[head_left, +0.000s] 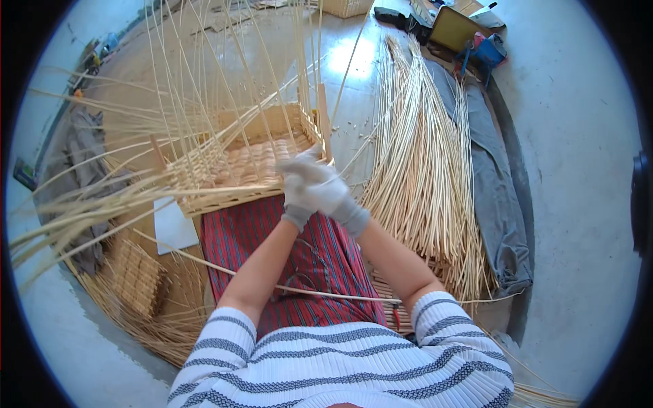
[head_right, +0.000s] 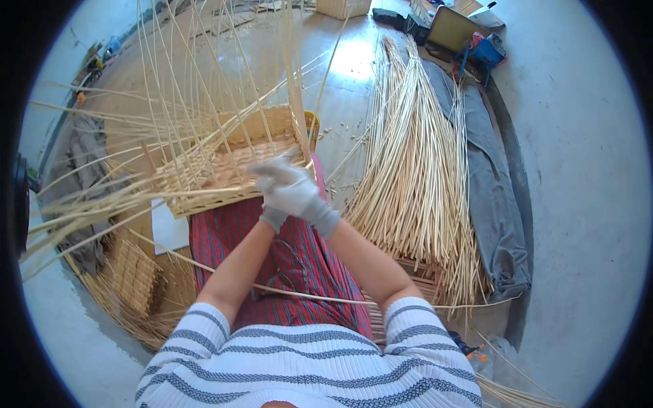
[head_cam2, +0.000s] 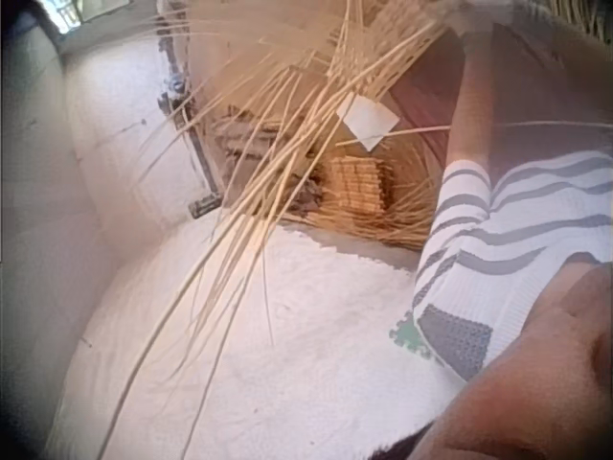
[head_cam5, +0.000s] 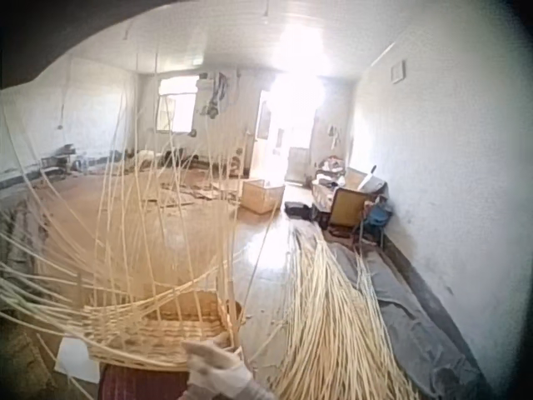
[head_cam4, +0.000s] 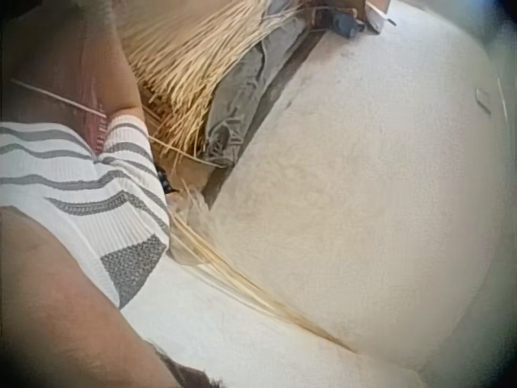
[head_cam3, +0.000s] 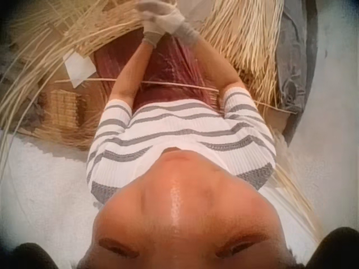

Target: Weave a large wicker basket using wooden strips and rods.

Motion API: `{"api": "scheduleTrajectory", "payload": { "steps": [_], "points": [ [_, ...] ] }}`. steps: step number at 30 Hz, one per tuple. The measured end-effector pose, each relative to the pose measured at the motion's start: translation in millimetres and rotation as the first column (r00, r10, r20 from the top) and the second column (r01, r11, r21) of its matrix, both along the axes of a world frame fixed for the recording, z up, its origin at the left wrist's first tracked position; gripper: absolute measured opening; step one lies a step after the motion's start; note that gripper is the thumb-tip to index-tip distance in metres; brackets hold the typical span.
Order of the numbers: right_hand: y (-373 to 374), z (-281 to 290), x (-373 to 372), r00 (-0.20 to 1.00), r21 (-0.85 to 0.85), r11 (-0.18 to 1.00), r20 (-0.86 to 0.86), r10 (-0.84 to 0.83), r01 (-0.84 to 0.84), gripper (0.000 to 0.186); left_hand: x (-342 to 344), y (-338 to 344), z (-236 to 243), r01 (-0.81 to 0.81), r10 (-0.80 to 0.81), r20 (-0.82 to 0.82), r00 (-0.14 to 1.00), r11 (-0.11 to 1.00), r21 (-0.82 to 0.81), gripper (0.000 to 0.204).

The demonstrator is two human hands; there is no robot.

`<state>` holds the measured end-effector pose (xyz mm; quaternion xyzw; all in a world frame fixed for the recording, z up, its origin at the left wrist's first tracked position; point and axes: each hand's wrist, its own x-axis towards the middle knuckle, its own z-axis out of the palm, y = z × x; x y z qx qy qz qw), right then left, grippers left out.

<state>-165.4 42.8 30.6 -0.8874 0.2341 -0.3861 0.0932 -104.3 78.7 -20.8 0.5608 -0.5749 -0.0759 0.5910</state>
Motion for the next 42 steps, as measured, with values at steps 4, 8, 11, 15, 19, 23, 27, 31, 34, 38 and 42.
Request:
{"api": "scheduleTrajectory", "payload": {
  "steps": [4, 8, 11, 15, 19, 23, 27, 31, 34, 38, 42],
  "points": [
    [-54, 1, -3, 0.81, 0.768, 0.64, 0.387, -0.441, -0.019, 0.031, 5, 20, 14, 0.134, -0.215, -0.599, 0.772, 0.975, -0.178, 0.036],
    [-74, -14, -9, 0.839, 0.924, 0.346, 0.314, -0.444, -0.163, 0.036, 46, 25, 19, 0.194, -0.176, -0.587, 0.791, 0.98, -0.032, 0.024],
    [-82, -20, -29, 0.946, 0.858, 0.492, 0.267, -0.181, -0.148, 0.061, 67, 16, 15, 0.185, -0.043, -0.745, 0.666, 0.977, 0.109, 0.029],
    [-92, -12, -48, 0.977, 0.77, 0.628, -0.202, 0.066, 0.117, 0.086, 72, 17, 32, 0.188, 0.038, -0.768, 0.639, 0.961, 0.204, 0.029],
    [-88, 0, -47, 0.855, 0.437, 0.828, -0.511, -0.092, 0.35, 0.075, 69, 15, 67, 0.252, 0.01, -0.535, 0.845, 0.875, 0.414, 0.021],
    [-69, -2, -36, 0.878, 0.465, 0.771, -0.409, -0.249, 0.436, 0.071, 58, -35, 86, 0.172, -0.143, -0.096, 0.985, 0.84, 0.515, 0.019],
    [-54, -16, -25, 0.877, 0.607, 0.645, -0.215, -0.43, 0.465, 0.044, 53, -111, 113, 0.166, -0.147, -0.103, 0.984, 0.962, 0.218, 0.029],
    [-56, -33, -10, 0.798, 0.454, 0.666, -0.212, -0.564, 0.592, 0.035, 58, -176, 157, 0.019, -0.012, -0.019, 1.0, 0.896, 0.444, 0.057],
    [-62, -42, -4, 0.744, 0.426, 0.625, -0.213, -0.633, 0.654, 0.032, 43, -194, 161, 0.015, -0.161, 0.211, 0.964, 0.826, 0.563, 0.085],
    [-68, -44, -4, 0.756, 0.447, 0.645, -0.119, -0.643, 0.619, 0.029, 17, -197, 147, 0.081, -0.349, 0.657, 0.668, 0.912, 0.402, 0.067],
    [-71, -39, -4, 0.755, 0.578, 0.534, -0.244, -0.609, 0.618, 0.036, 20, -180, 160, -0.199, -0.397, 0.725, 0.564, 0.786, 0.585, 0.064]
  ]
}}
